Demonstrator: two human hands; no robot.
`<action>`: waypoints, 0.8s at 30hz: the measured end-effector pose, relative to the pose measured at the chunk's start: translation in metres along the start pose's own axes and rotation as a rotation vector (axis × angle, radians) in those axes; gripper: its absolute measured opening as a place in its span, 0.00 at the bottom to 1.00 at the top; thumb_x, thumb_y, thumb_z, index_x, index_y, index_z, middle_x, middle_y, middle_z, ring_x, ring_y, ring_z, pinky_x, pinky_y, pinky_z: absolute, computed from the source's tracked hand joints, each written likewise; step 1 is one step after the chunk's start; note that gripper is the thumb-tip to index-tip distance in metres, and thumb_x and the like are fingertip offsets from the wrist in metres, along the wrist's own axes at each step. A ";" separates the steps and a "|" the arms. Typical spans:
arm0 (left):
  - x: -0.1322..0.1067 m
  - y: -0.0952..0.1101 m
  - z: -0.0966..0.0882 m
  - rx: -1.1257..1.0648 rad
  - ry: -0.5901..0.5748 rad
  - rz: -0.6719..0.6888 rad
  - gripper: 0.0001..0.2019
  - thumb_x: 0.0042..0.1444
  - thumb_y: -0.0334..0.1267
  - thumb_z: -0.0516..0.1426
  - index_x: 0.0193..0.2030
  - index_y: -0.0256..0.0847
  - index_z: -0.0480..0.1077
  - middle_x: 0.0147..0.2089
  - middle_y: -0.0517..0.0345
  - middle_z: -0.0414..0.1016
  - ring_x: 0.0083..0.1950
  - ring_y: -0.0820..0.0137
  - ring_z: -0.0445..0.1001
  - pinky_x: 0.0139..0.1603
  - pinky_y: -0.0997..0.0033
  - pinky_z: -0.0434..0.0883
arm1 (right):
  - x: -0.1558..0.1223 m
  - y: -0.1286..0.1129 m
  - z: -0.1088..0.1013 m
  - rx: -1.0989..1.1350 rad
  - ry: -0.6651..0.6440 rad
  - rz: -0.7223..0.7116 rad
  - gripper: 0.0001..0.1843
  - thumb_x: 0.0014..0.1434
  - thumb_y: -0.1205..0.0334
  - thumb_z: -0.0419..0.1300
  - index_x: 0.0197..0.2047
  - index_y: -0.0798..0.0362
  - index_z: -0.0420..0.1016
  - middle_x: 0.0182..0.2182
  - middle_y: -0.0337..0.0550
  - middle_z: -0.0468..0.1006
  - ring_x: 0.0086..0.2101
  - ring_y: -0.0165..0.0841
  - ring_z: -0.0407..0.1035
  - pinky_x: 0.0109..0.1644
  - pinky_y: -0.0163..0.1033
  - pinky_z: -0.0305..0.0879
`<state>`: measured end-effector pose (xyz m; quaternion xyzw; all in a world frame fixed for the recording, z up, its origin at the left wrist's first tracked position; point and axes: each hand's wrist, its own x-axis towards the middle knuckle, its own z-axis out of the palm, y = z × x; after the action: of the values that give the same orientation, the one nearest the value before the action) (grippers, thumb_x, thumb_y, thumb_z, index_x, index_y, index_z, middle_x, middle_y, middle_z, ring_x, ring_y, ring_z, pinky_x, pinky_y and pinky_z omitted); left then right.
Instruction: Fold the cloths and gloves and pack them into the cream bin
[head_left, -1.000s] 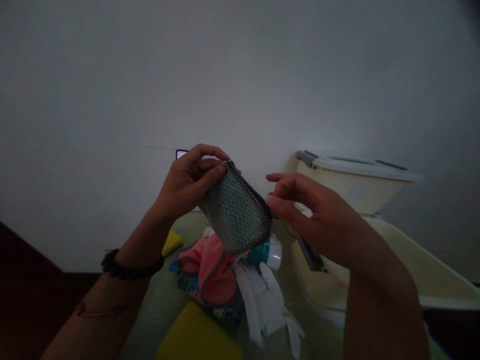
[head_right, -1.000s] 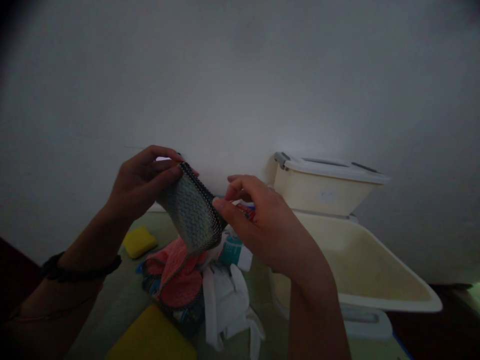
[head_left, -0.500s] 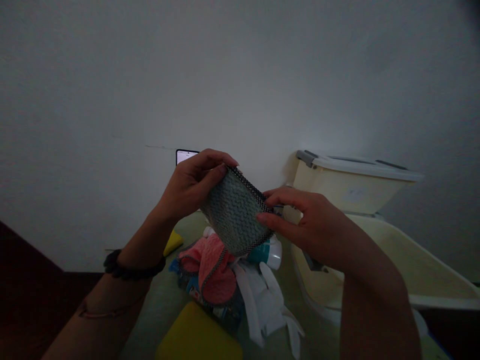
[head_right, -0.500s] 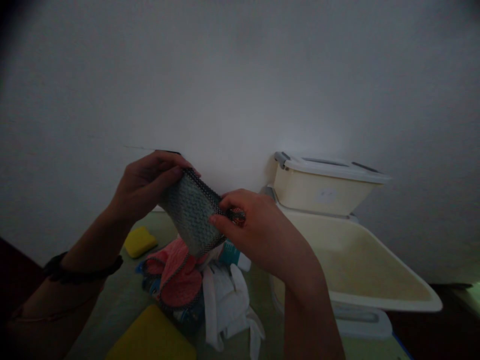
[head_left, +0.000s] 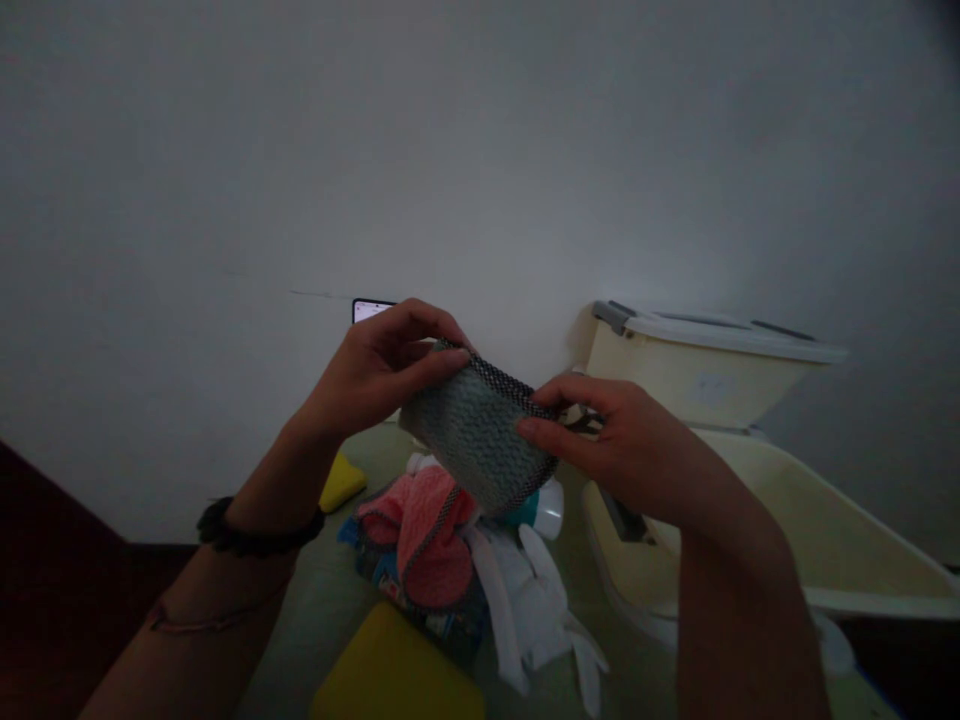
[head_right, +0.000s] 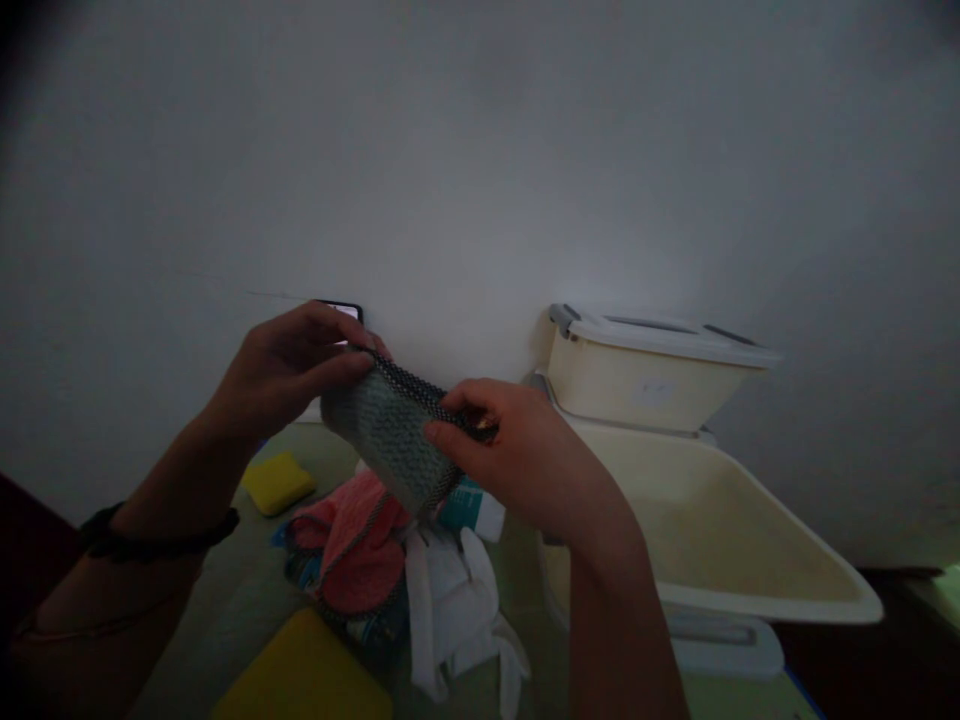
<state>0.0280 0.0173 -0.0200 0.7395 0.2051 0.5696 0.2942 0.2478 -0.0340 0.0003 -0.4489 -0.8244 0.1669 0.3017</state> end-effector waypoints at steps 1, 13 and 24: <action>0.000 0.000 -0.001 0.014 -0.001 -0.007 0.05 0.49 0.28 0.62 0.33 0.39 0.72 0.33 0.59 0.76 0.35 0.72 0.75 0.35 0.76 0.73 | 0.000 0.000 0.000 0.005 0.003 -0.005 0.07 0.56 0.59 0.59 0.33 0.53 0.75 0.27 0.36 0.75 0.28 0.28 0.69 0.30 0.31 0.63; 0.001 -0.001 -0.015 0.105 -0.131 -0.067 0.02 0.50 0.29 0.61 0.29 0.39 0.73 0.32 0.57 0.79 0.33 0.72 0.76 0.33 0.77 0.73 | -0.001 0.000 -0.005 -0.015 0.033 0.027 0.06 0.55 0.63 0.61 0.34 0.53 0.80 0.31 0.39 0.81 0.31 0.30 0.73 0.33 0.33 0.67; 0.001 -0.004 -0.016 0.099 -0.126 -0.101 0.02 0.51 0.30 0.60 0.29 0.38 0.71 0.33 0.54 0.79 0.34 0.70 0.76 0.35 0.71 0.73 | -0.003 0.001 -0.007 -0.054 0.074 0.038 0.06 0.55 0.61 0.61 0.33 0.52 0.80 0.32 0.40 0.82 0.34 0.34 0.75 0.34 0.35 0.68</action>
<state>0.0135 0.0243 -0.0187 0.7762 0.2510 0.4957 0.2980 0.2539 -0.0362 0.0040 -0.4785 -0.8081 0.1335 0.3166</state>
